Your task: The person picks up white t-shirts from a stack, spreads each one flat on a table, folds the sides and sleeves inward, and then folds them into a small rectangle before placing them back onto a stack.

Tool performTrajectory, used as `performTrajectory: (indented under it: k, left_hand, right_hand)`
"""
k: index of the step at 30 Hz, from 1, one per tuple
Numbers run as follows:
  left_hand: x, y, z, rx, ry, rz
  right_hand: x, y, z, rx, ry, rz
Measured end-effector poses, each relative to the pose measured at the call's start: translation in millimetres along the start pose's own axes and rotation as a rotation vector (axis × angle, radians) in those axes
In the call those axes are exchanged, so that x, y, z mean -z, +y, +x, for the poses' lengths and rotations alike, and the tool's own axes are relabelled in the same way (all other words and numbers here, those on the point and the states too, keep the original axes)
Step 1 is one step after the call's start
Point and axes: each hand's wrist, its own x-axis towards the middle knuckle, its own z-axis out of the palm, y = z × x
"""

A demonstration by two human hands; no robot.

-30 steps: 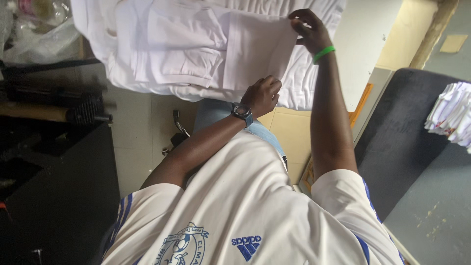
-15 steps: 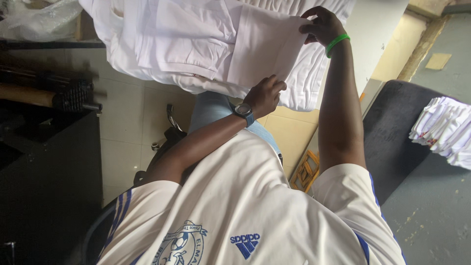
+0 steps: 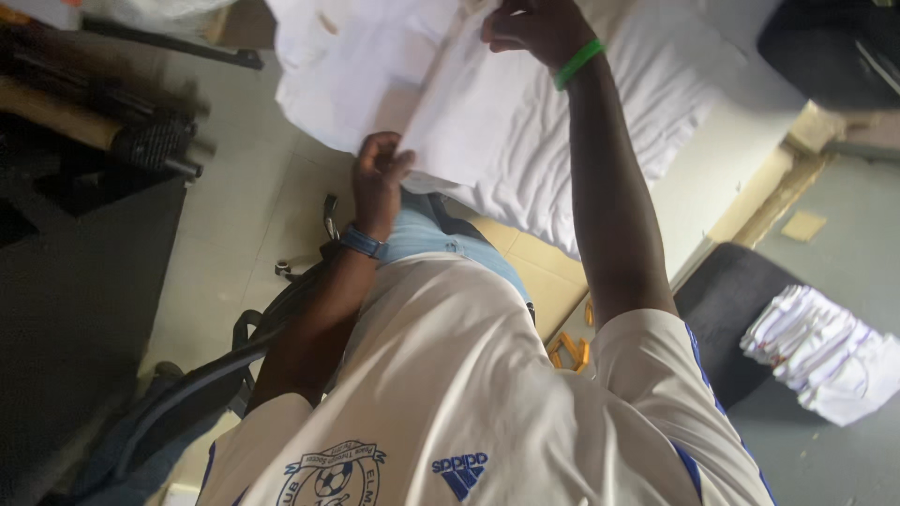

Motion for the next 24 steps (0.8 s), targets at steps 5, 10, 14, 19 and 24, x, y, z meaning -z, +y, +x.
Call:
performTrajectory:
  k: [5,10,14,19,24]
  left_hand:
    - [56.0,-21.2,64.3,0.072,0.158,-0.078]
    - [82.2,-37.0,108.0,0.074,0.221,-0.087]
    - [81.7,-15.8,120.2,0.302,0.283,0.135]
    - [88.5,-52.9,124.7,0.205,0.248,0.483]
    - [69.0,-15.9,132.1,0.524,0.192,0.380]
  right_hand:
    - [-63.0,19.0,98.7,0.092,-0.045,-0.399]
    - [-105.9,25.0,159.8,0.184,0.092,-0.632]
    - [-116.1,32.3,182.1,0.266,0.188,-0.904]
    - [-117.0,16.7,168.9,0.239,-0.030,-0.968]
    - [-113.1,-1.3,177.9,-0.003,-0.188,-1.054]
